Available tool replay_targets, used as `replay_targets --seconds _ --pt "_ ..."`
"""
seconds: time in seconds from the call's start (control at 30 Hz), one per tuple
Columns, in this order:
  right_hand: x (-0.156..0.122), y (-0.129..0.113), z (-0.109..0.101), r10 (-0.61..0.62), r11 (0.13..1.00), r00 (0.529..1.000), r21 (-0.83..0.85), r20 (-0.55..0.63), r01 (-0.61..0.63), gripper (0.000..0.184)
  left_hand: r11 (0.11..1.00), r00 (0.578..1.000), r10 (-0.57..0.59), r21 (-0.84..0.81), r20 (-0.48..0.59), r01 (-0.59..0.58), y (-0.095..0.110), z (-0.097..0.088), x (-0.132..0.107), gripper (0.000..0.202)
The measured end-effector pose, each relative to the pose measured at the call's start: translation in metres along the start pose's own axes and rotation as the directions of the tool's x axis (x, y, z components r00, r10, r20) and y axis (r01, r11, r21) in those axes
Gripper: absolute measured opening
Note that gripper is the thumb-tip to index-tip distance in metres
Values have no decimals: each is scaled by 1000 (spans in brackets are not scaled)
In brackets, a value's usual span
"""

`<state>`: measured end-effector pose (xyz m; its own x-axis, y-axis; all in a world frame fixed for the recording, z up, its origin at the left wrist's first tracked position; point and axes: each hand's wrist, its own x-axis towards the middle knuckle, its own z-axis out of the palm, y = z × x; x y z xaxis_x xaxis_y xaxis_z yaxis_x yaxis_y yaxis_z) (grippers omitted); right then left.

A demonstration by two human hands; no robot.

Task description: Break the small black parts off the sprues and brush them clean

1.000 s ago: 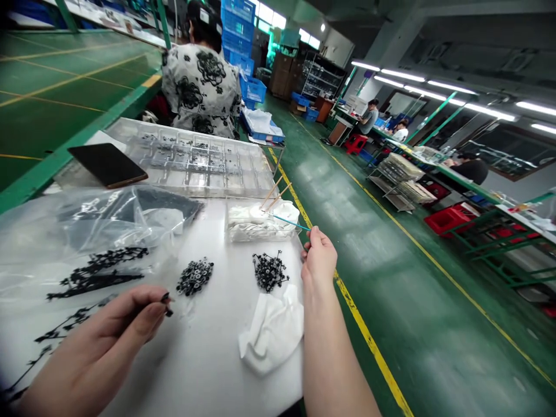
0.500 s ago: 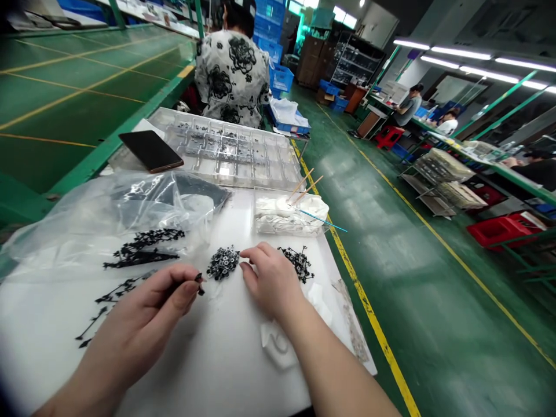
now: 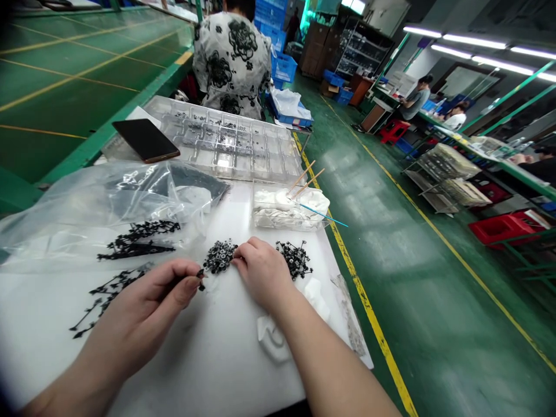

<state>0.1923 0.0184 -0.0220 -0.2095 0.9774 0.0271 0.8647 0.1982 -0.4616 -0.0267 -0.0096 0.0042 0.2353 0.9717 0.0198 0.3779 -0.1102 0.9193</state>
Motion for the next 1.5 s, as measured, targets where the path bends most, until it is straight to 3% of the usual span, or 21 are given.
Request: replay_targets --seconds 0.23,0.33,0.37,0.43,0.5,0.53,0.6,0.73,0.87,0.97,1.07,1.23,1.5 --pt "-2 5 -2 -27 998 999 64 -40 30 8 997 997 76 5 16 -76 2 3 2 20" --pt "-6 7 -8 -3 951 992 307 -130 43 6 992 991 120 25 57 -121 -2 2 4 19" --pt "-8 8 -9 35 893 989 448 -147 35 6 992 990 123 30 72 -126 -3 2 4 20" --pt "-12 6 -13 119 675 985 737 -127 13 13 990 987 131 38 94 -135 -3 2 4 21" --pt "-15 4 -15 157 422 985 907 -69 -4 20 988 984 148 37 103 -153 -3 4 4 20" --pt "-17 2 -16 155 335 987 942 -43 -12 23 986 982 161 35 102 -165 -2 4 3 20" --pt "-18 0 -18 130 239 991 970 -2 -29 22 982 977 184 31 106 -188 -2 5 3 19" --pt "-20 -2 -20 85 164 994 983 64 -78 18 979 971 195 35 135 -202 -2 5 3 18" --pt "-23 -5 -21 73 227 997 973 11 -28 14 979 970 196 33 145 -202 -1 6 2 17" --pt "-26 -7 -20 13 424 990 898 -139 120 8 980 972 195 21 134 -199 -1 7 2 17" --pt "-27 -8 -19 -98 588 959 762 -266 272 19 978 968 203 17 146 -207 -2 7 2 16" --pt "-29 -11 -17 -151 629 956 722 -251 289 30 980 970 201 -20 139 -200 -1 10 2 17" --pt "-27 -14 -16 -173 665 963 696 -207 270 25 979 968 203 -27 145 -202 1 10 1 18"
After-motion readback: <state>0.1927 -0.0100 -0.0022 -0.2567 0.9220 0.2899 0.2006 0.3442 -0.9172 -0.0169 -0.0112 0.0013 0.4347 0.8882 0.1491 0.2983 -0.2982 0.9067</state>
